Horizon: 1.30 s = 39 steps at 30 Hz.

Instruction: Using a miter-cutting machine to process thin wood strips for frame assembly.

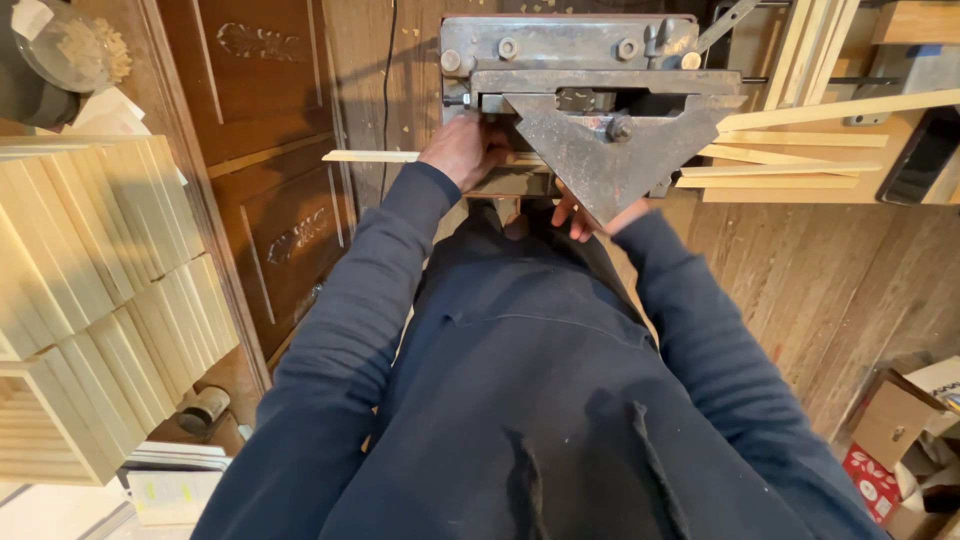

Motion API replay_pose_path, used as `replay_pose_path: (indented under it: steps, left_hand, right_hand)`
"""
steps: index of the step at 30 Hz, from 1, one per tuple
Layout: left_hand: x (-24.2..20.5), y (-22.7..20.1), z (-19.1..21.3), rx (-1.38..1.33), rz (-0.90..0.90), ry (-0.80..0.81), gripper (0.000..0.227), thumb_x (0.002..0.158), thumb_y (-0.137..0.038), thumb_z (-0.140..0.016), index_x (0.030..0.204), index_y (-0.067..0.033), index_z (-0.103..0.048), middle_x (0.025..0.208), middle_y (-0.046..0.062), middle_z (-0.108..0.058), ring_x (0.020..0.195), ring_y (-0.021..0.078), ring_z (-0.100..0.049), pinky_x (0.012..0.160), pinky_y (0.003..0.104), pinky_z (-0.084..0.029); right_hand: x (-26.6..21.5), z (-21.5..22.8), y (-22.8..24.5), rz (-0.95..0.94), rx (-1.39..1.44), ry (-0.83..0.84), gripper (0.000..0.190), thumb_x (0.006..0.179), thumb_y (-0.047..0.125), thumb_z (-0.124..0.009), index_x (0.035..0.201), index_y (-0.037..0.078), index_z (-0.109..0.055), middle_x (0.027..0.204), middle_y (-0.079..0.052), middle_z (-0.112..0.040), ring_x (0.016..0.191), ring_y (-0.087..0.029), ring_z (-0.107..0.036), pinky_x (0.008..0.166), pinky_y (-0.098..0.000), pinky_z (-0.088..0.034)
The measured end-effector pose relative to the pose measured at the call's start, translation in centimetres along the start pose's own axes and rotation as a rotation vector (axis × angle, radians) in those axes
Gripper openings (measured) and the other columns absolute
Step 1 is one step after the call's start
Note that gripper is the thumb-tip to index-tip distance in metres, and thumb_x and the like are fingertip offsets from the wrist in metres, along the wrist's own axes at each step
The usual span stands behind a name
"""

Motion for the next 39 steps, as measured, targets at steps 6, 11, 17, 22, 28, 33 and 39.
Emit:
replay_pose_path:
  steps: [6, 11, 17, 22, 28, 33, 39]
  left_hand:
    - [-0.1, 0.6, -0.3, 0.043, -0.068, -0.071, 0.024, 0.09, -0.032, -0.074, 0.099, -0.01, -0.08, 0.102, 0.021, -0.068, 0.098, 0.0423, -0.063, 0.085, 0.053, -0.05]
    - [-0.2, 0.0, 0.1, 0.026, -0.094, -0.067, 0.02, 0.092, -0.028, -0.071, 0.099, -0.0115, -0.079, 0.103, 0.019, -0.07, 0.098, 0.0416, -0.064, 0.086, 0.053, -0.05]
    - [0.6, 2.2, -2.0, 0.125, -0.114, -0.098, 0.023, 0.089, -0.024, -0.071, 0.101, -0.0048, -0.075, 0.1, 0.023, -0.069, 0.096, 0.0439, -0.063, 0.083, 0.053, -0.051]
    - [0.9, 1.7, -1.4, 0.178, -0.106, -0.162, 0.027, 0.086, -0.027, -0.073, 0.092, -0.0012, -0.075, 0.093, 0.024, -0.07, 0.093, 0.0434, -0.065, 0.083, 0.051, -0.053]
    - [-2.0, 0.8, 2.0, 0.005, 0.016, -0.128, 0.024, 0.088, -0.034, -0.073, 0.092, -0.0108, -0.079, 0.088, 0.02, -0.071, 0.089, 0.042, -0.066, 0.079, 0.054, -0.052]
    - [-6.4, 4.6, 6.6, 0.084, -0.073, -0.214, 0.035, 0.085, -0.045, -0.082, 0.089, -0.0102, -0.08, 0.091, 0.014, -0.072, 0.091, 0.037, -0.068, 0.08, 0.05, -0.053]
    - [-12.1, 12.0, 11.2, 0.025, -0.083, -0.255, 0.029, 0.079, -0.033, -0.089, 0.092, -0.0085, -0.08, 0.096, 0.009, -0.071, 0.09, 0.0308, -0.068, 0.079, 0.044, -0.052]
  right_hand:
    - [-9.0, -6.2, 4.9, 0.869, -1.019, -0.523, 0.024, 0.102, 0.021, -0.063, 0.124, 0.01, -0.063, 0.113, -0.014, -0.069, 0.098, -0.034, -0.07, 0.079, -0.0421, -0.058]
    - [-6.0, -8.9, 4.8, 0.773, -1.139, -0.302, 0.028, 0.1, 0.027, -0.069, 0.117, 0.006, -0.061, 0.135, -0.016, -0.061, 0.097, -0.038, -0.068, 0.073, -0.0471, -0.058]
    - [-1.2, -8.9, 4.4, 0.757, -1.008, -0.407, 0.066, 0.101, 0.026, -0.067, 0.154, 0.002, -0.037, 0.141, -0.028, -0.051, 0.102, -0.05, -0.063, 0.077, -0.0532, -0.056]
    - [0.5, -9.2, 3.3, 0.712, -0.939, -0.445, 0.07, 0.102, 0.022, -0.066, 0.158, 0.001, -0.028, 0.146, -0.033, -0.046, 0.107, -0.052, -0.06, 0.083, -0.055, -0.055]
    - [0.1, -10.4, 3.8, 0.902, -1.077, -0.602, 0.067, 0.105, 0.018, -0.066, 0.159, 0.0, -0.031, 0.154, -0.029, -0.045, 0.13, -0.051, -0.054, 0.099, -0.051, -0.053]
    - [-0.3, -11.1, 4.8, 0.749, -1.079, -0.616, 0.048, 0.102, 0.014, -0.065, 0.145, 0.003, -0.046, 0.142, -0.028, -0.049, 0.119, -0.048, -0.055, 0.09, -0.0517, -0.053]
    - [-0.1, -11.2, 4.6, 0.789, -1.176, -0.629, 0.044, 0.102, 0.01, -0.064, 0.143, 0.004, -0.048, 0.135, -0.026, -0.051, 0.119, -0.048, -0.052, 0.089, -0.0536, -0.051]
Point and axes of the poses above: each hand's wrist, its own x-axis towards the middle knuckle, its own z-axis out of the back of the hand, y = z × x, the point moved 6 cm from there along x, towards the middle knuckle
